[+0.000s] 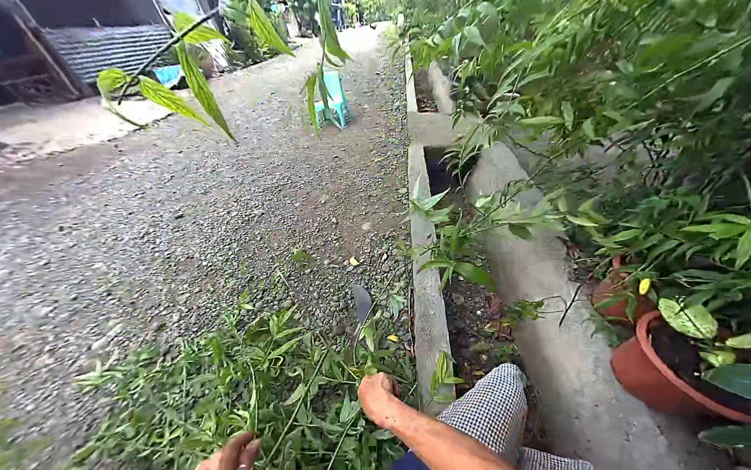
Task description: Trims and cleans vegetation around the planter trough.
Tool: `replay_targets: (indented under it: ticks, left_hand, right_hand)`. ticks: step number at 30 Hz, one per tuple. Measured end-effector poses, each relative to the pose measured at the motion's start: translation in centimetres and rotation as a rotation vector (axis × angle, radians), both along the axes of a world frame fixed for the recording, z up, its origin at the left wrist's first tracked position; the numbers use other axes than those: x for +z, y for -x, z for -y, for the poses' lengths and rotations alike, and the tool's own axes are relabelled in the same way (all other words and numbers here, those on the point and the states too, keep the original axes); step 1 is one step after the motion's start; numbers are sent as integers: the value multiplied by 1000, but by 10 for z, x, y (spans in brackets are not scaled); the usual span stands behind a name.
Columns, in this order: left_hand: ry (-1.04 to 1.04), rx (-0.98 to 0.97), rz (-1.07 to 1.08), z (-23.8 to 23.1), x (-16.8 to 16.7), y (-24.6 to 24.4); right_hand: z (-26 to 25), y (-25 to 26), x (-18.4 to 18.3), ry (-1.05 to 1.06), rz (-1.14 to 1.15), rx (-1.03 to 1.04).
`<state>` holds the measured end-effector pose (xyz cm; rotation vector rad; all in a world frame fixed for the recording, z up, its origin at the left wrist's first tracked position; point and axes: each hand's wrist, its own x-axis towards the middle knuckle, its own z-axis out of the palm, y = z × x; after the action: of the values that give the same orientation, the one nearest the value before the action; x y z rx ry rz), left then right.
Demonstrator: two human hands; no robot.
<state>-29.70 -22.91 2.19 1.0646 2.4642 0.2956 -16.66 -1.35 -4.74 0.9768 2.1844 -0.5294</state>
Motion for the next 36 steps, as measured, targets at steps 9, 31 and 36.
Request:
replay_targets:
  ticks: [9, 31, 36]
  left_hand:
    - [-235, 60, 50, 18, -10, 3]
    - [-511, -194, -11, -182, -1, -6]
    - [-395, -94, -71, -193, -17, -12]
  right_hand:
    - [16, 2, -27, 106, -186, 20]
    - [-19, -3, -22, 149, -493, 124]
    - [42, 0, -12, 275, -751, 527]
